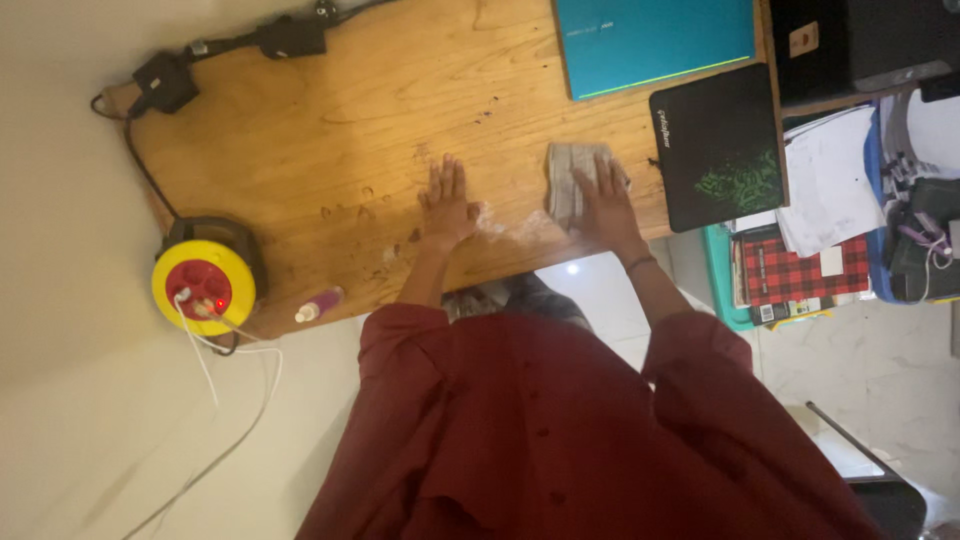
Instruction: The person cleans a wooden desk by spraying liquid from a spray bottle and wiping the surface with a cloth.
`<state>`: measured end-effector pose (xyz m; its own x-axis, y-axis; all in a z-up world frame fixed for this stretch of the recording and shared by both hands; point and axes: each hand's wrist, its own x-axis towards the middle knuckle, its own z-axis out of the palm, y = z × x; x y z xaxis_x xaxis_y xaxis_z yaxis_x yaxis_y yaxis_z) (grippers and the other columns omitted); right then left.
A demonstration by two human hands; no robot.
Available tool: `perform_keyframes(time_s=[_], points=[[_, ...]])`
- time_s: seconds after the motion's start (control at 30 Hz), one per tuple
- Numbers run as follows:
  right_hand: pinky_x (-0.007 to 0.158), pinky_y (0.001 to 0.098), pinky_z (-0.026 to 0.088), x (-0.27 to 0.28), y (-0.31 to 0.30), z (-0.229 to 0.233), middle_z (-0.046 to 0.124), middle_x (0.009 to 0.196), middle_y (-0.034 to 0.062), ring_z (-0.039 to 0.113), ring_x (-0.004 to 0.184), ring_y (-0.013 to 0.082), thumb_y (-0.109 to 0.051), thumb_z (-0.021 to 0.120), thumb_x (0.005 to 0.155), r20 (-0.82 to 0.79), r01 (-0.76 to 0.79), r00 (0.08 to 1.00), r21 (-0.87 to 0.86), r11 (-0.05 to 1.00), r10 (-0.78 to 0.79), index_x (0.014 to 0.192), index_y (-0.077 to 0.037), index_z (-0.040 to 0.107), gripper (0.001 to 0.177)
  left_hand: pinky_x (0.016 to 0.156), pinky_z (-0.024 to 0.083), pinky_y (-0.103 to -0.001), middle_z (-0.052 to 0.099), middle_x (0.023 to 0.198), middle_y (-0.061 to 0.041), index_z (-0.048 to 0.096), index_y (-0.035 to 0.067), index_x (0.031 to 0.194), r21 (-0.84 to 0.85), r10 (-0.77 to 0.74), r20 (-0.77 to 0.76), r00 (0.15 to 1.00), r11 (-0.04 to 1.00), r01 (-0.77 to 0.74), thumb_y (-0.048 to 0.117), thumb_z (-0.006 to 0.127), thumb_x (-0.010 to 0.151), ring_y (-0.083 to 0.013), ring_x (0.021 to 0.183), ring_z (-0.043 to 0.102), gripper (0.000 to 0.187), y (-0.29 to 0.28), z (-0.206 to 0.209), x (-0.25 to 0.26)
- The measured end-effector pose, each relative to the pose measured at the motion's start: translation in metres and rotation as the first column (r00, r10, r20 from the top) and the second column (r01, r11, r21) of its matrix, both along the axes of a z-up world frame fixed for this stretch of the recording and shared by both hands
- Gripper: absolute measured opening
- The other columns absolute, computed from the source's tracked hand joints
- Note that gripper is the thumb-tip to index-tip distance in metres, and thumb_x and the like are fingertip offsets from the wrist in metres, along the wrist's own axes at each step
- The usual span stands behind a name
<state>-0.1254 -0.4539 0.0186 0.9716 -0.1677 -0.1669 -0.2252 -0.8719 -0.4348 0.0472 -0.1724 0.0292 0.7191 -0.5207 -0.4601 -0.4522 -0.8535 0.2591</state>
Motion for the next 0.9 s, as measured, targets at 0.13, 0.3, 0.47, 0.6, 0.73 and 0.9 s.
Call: perform_keyframes(time_s=[0.13,0.3,0.47,0.6,0.73,0.9], points=[[0.125,0.0579,0.022,0.027,0.017,-0.013,0.009,0.17,0.0282,0.009,0.153,0.0551,-0.046,0.086,0.076,-0.032,0.048,0.998,0.006,0.999,-0.047,0.163,-0.025,0.034,0.103,0.121,0.018,-0.068,-0.01,0.172,-0.003,0.003,0.012,0.165,0.082,0.063,-0.121,0.991,0.995,-0.053,0.048,0.073,0.085,-0.0331,0.159,-0.006,0.112,-0.01,0.01,0.0],[0.124,0.0579,0.021,0.001,0.042,0.007,0.01,0.171,0.0241,0.011,0.154,0.052,-0.05,0.084,0.078,-0.057,-0.174,0.983,-0.028,0.984,0.172,0.163,-0.031,0.033,0.101,0.117,0.021,-0.072,0.0,0.173,-0.005,0.006,0.015,0.166,-0.06,0.011,0.016,1.0,0.998,-0.011,0.047,0.078,0.082,-0.0394,0.158,0.001,0.115,-0.003,0.007,-0.006],[0.124,0.0591,0.02,-0.003,0.013,0.021,0.008,0.169,0.024,0.009,0.154,0.0523,-0.047,0.085,0.074,-0.224,-0.003,0.975,-0.028,1.0,-0.004,0.161,-0.029,0.031,0.104,0.118,0.021,-0.071,0.007,0.171,-0.008,0.016,0.013,0.164,-0.071,-0.086,0.075,0.993,0.993,0.091,0.044,0.078,0.082,-0.0413,0.156,0.007,0.107,0.013,0.011,-0.012],[0.114,0.0638,0.019,0.049,0.031,0.001,0.004,0.168,0.029,0.003,0.149,0.0581,-0.04,0.085,0.079,-0.218,0.203,0.956,0.01,0.979,-0.196,0.163,-0.026,0.031,0.101,0.118,0.024,-0.065,0.011,0.173,-0.014,0.03,0.022,0.162,-0.177,-0.129,-0.035,0.991,0.977,0.121,0.032,0.076,0.082,-0.0368,0.157,0.014,0.092,0.038,0.002,0.031],[0.119,0.0649,0.023,0.036,0.089,-0.024,0.008,0.168,0.0323,0.01,0.148,0.0607,-0.043,0.088,0.079,0.076,0.166,0.984,-0.088,0.982,-0.16,0.163,-0.02,0.032,0.104,0.118,0.032,-0.06,0.015,0.177,-0.014,0.035,0.025,0.164,-0.241,-0.179,0.017,0.984,0.954,0.178,0.03,0.074,0.089,-0.04,0.162,0.017,0.086,0.059,-0.011,0.078],[0.125,0.0592,0.026,0.01,0.077,-0.018,0.011,0.171,0.0203,0.015,0.155,0.0507,-0.043,0.089,0.069,-0.062,0.075,0.995,-0.076,0.994,-0.079,0.157,-0.031,0.036,0.103,0.122,0.016,-0.066,0.011,0.173,-0.009,0.028,0.021,0.165,-0.102,-0.289,0.062,0.955,0.95,0.294,0.044,0.09,0.065,-0.0403,0.159,0.003,0.12,0.048,0.0,0.132]])
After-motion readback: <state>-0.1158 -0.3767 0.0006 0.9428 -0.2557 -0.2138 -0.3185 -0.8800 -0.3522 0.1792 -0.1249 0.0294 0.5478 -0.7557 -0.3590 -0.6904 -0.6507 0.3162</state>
